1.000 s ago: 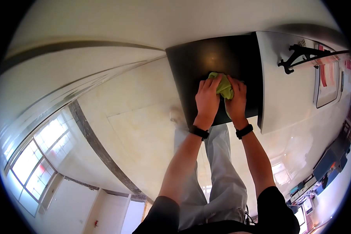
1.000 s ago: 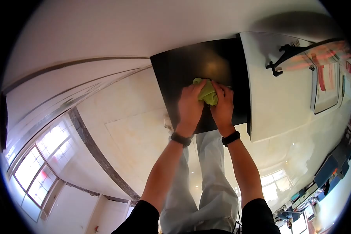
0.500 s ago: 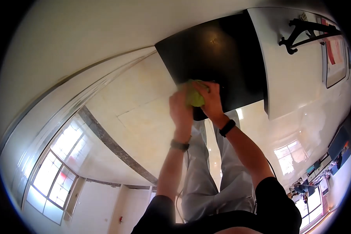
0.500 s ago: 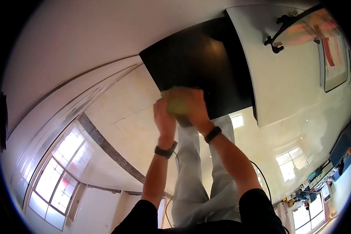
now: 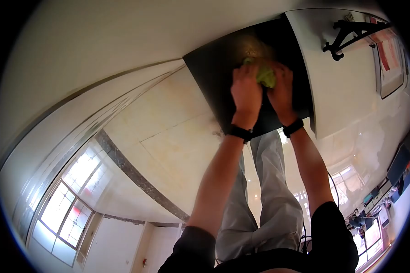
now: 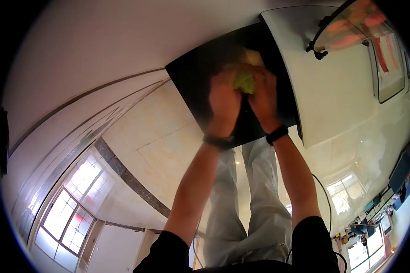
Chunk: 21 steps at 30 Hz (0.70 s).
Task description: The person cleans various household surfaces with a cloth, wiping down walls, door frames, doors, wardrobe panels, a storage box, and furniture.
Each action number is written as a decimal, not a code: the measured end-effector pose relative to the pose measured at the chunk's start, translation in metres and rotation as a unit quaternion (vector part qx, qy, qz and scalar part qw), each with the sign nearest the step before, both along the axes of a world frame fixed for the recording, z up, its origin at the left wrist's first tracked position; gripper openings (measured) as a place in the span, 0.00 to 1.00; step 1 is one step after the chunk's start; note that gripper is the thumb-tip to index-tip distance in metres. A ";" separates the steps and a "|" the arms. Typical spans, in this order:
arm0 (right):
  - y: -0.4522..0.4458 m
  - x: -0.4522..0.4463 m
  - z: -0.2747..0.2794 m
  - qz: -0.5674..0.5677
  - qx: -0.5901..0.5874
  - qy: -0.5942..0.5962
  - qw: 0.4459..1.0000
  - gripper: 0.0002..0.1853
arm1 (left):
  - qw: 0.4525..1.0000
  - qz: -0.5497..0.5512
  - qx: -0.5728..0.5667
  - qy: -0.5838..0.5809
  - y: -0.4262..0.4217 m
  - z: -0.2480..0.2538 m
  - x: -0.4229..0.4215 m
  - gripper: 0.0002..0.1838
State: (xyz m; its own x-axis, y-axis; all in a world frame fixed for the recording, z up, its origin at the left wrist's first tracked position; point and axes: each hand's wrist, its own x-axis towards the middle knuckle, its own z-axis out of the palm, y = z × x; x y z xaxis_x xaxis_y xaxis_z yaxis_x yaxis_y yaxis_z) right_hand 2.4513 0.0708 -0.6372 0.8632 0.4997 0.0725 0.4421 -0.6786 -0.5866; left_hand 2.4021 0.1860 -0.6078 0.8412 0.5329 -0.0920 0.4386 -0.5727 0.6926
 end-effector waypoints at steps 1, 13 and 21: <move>-0.010 -0.004 -0.001 -0.008 0.013 -0.009 1.000 0.35 | 1.000 -0.013 -0.016 0.002 -0.007 0.002 0.000 0.30; -0.033 -0.141 0.005 0.007 -0.044 0.139 0.989 0.32 | 0.992 -0.031 -0.044 0.115 -0.019 0.012 -0.141 0.35; 0.019 -0.065 0.008 0.100 -0.025 0.079 0.992 0.27 | 0.992 0.033 0.030 0.114 0.014 0.006 -0.092 0.32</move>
